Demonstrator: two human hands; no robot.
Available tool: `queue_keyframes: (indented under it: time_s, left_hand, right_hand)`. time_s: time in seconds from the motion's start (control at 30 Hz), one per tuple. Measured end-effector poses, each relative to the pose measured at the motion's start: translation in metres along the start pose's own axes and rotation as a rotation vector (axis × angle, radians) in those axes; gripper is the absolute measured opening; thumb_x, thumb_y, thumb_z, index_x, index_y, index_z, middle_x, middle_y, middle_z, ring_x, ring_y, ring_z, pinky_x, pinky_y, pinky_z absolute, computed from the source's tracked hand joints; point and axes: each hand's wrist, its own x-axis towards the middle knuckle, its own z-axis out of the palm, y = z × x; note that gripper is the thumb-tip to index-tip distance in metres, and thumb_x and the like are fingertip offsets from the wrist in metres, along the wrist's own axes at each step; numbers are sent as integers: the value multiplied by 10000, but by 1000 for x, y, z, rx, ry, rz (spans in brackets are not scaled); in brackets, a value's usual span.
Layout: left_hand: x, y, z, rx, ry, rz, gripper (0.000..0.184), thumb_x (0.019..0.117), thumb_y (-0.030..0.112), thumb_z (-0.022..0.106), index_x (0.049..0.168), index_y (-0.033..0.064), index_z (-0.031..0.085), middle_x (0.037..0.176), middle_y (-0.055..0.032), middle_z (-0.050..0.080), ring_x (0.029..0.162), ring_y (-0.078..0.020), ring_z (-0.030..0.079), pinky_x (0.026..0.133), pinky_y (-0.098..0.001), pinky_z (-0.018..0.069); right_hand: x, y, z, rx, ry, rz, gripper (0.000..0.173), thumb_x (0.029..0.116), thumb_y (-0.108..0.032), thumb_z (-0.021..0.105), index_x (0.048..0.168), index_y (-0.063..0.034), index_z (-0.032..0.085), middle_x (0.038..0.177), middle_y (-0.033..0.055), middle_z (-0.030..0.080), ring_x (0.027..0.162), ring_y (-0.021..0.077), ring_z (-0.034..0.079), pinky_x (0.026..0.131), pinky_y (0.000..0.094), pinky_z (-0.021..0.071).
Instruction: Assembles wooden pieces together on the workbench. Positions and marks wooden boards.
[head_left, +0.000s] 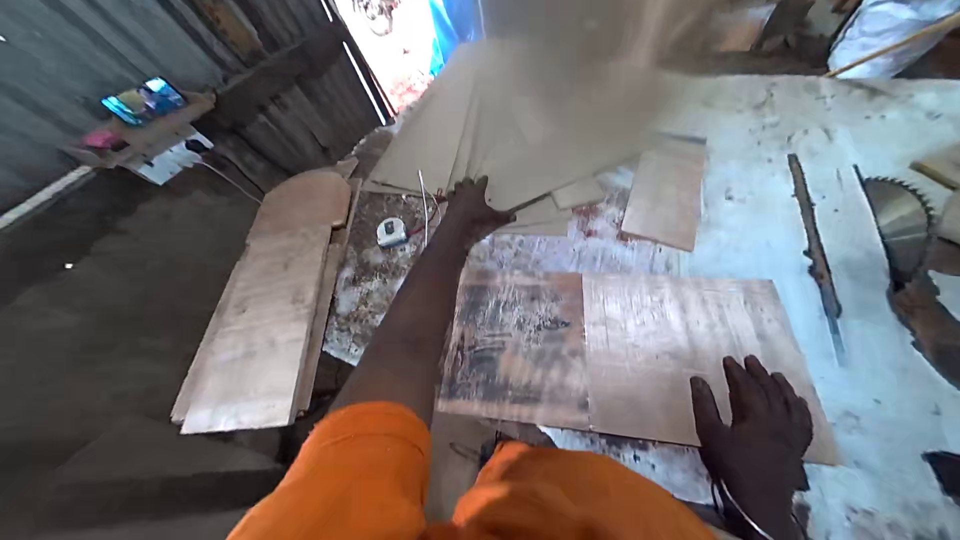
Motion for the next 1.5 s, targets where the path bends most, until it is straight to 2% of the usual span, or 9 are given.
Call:
queue_keyframes:
  time_s: [0.17, 0.37, 0.47, 0.6, 0.73, 0.93, 1.07, 1.33, 1.5]
  left_hand:
    - [-60, 20, -28, -146, 15, 25, 1043, 754, 769, 697, 1558, 168, 415, 1486, -271, 448, 1363, -451, 459, 1043, -644, 457]
    - [-246, 7, -3, -263, 46, 191, 1054, 609, 711, 847, 1513, 301, 493, 1473, -122, 507, 1338, -336, 497, 1064, -600, 463]
    - [-333, -12, 41, -144, -45, 176, 920, 711, 778, 732, 1515, 415, 471, 1675, -76, 278, 1547, -341, 235, 1208, -652, 257]
    - [-393, -29, 67, -250, 73, 24, 803, 757, 719, 731, 1447, 335, 586, 1655, -193, 288, 1521, -415, 279, 1170, -648, 331]
    - [-404, -36, 75, -320, 207, 6, 620, 822, 560, 762, 1332, 213, 695, 1547, -218, 457, 1401, -400, 478, 1108, -573, 442]
    - [-404, -45, 76, -370, 234, 55, 660, 782, 489, 847, 1287, 86, 710, 1470, -293, 494, 1291, -359, 571, 1064, -464, 496]
    - [-402, -37, 73, -386, 257, 6, 645, 760, 449, 861, 1246, 46, 727, 1441, -307, 512, 1282, -378, 568, 1069, -465, 483]
    - [-382, -41, 51, -327, 126, -54, 520, 794, 386, 861, 1236, 135, 747, 1451, -191, 551, 1290, -353, 577, 1023, -573, 510]
    - [-392, -63, 58, -371, 224, -7, 313, 873, 259, 806, 1161, 140, 774, 1362, -62, 642, 1201, -171, 653, 1002, -418, 574]
  right_hand:
    - [3, -4, -4, 36, -35, 4, 690, 939, -620, 535, 1396, -111, 629, 1520, 155, 523, 1462, 409, 397, 1214, 640, 214]
    - [0, -3, -28, 647, 108, 156, 1122, 834, -437, 782, 1613, 3, 106, 1664, 274, 126, 1509, 348, 296, 1174, 435, 410]
    - [-5, 8, -43, 413, 96, 11, 1056, 866, -525, 727, 1603, 20, 203, 1669, 287, 125, 1549, 393, 199, 1238, 516, 300]
    - [0, 27, -46, 87, -151, -147, 1075, 727, -849, 633, 1545, -172, 470, 1667, 226, 234, 1541, 457, 176, 1216, 699, 138]
    - [-10, 43, -53, 0, -310, -203, 1192, 592, -974, 597, 1538, -257, 485, 1647, 184, 309, 1522, 418, 263, 1209, 690, 188]
    - [-50, 66, -77, 139, -286, -249, 956, 641, -881, 698, 1409, -316, 618, 1567, 160, 438, 1457, 376, 395, 1173, 661, 319]
    - [-44, 68, -84, 91, -419, -300, 1085, 593, -939, 653, 1496, -353, 520, 1641, 148, 326, 1521, 369, 281, 1212, 631, 266]
    - [-2, 70, -77, 150, -297, -285, 599, 795, -673, 715, 1156, -198, 768, 1372, 95, 644, 1253, 332, 598, 1018, 603, 475]
    - [1, 88, -65, 221, -334, -375, 552, 848, -578, 710, 1150, -119, 769, 1395, 215, 603, 1272, 421, 567, 1059, 639, 413]
